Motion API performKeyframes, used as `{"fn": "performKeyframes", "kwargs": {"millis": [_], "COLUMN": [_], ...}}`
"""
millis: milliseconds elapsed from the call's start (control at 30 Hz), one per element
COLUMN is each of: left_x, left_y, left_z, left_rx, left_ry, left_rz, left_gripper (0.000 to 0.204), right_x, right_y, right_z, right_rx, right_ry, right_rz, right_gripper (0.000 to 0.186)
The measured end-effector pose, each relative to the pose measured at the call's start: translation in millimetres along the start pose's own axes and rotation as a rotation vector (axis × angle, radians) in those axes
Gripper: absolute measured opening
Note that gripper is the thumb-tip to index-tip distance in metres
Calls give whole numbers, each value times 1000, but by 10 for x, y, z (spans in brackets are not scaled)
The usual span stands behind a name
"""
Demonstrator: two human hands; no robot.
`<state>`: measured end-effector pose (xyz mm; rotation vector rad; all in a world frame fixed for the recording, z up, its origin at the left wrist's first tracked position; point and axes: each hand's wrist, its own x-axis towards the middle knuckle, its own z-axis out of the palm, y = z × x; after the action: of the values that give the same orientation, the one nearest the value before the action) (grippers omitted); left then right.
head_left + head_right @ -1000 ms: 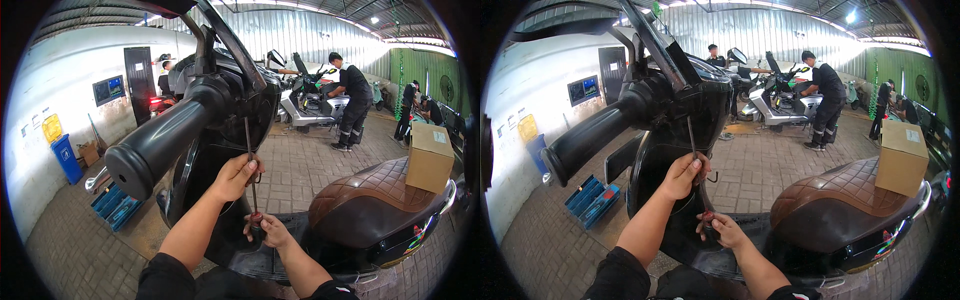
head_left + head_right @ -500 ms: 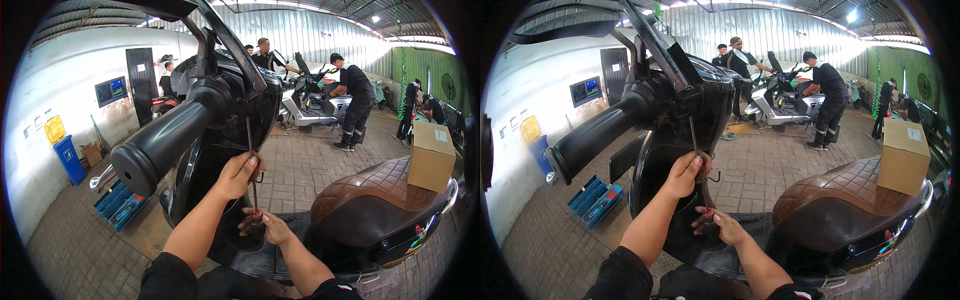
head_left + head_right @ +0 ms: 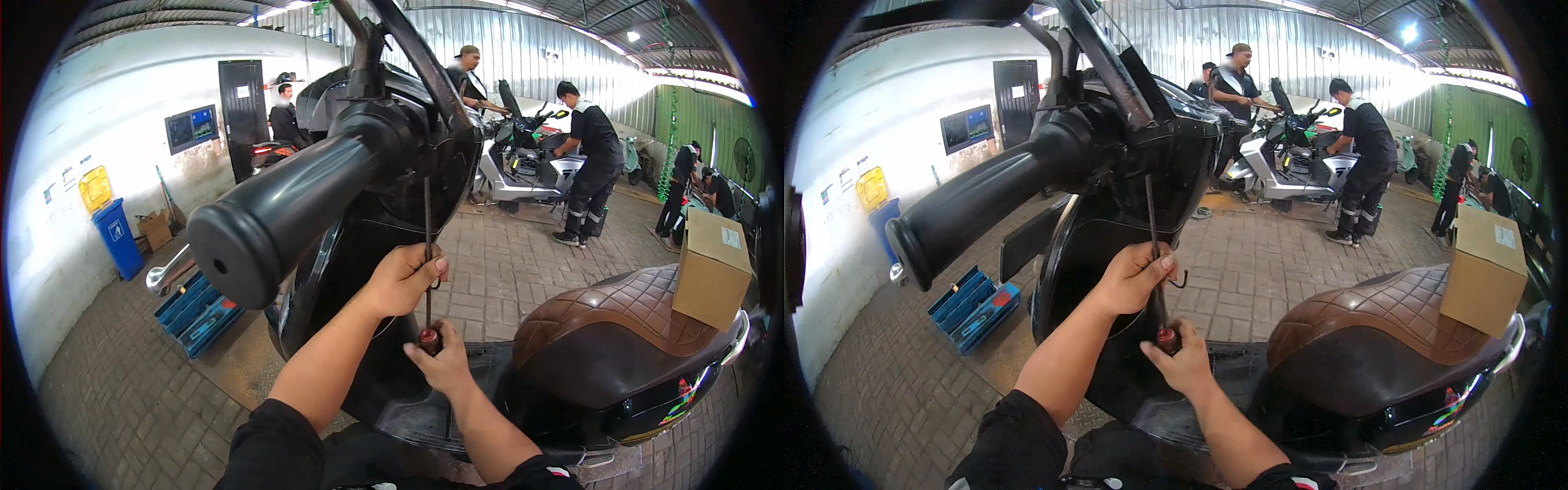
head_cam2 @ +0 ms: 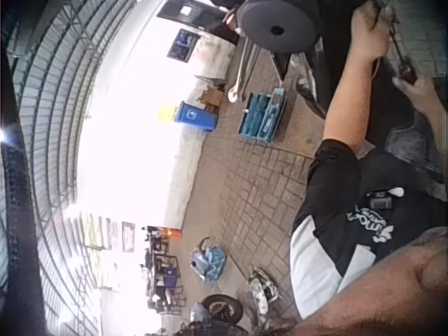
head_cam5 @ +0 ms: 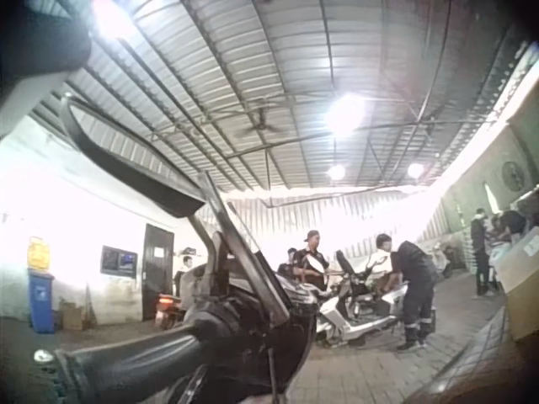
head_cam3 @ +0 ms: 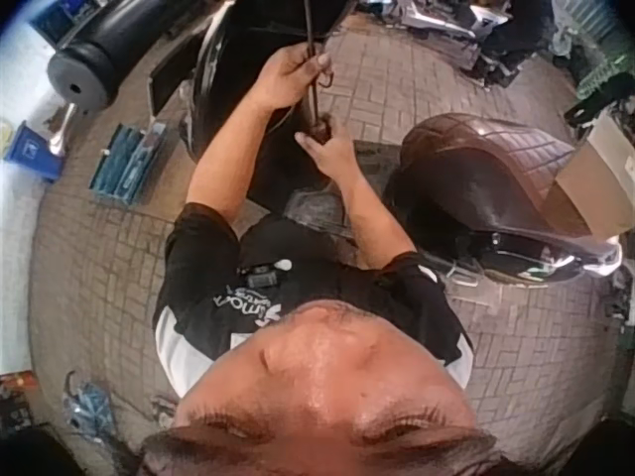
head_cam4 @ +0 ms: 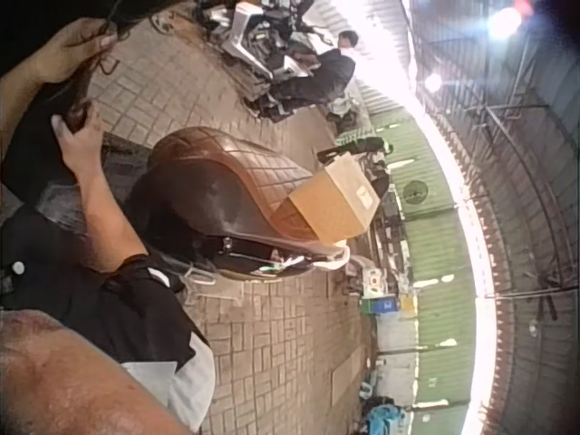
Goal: The person picks up a tool from a blue toolbox and uses it to unscrew components from the front panel and floorboard of a black electric scooter.
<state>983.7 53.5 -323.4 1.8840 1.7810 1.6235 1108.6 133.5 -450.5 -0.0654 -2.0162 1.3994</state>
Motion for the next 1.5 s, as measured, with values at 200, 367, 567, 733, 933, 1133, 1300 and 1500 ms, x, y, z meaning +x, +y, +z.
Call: {"fn": "performKeyframes", "kwargs": {"millis": [200,367,567,733,933,1133,1300,1500], "left_x": [18,37,43,71,58,97,76,93], "left_y": [32,-1,17,44,54,29,113,48], "left_z": [29,50,73,113,81,106,79,93], "left_rx": [-120,-66,3,-92,17,90,92,59], "left_ry": [-43,24,133,79,111,200,180,194], "left_rz": [29,51,108,62,147,209,289,306], "left_gripper": [30,24,21,23,23,21,28,29], "right_x": [63,31,9,127,220,53,106,171], "right_y": [189,205,-132,-129,19,-241,-364,-64], "right_z": [-377,-312,53,-350,-453,-73,-178,-392], "right_rx": [881,339,-307,179,537,-426,-365,318], "right_ry": [-555,-262,204,-387,-584,134,-118,-502], "right_rz": [191,10,-54,1,115,-155,-79,52], "right_gripper": [53,41,43,55,47,28,43,50]}}
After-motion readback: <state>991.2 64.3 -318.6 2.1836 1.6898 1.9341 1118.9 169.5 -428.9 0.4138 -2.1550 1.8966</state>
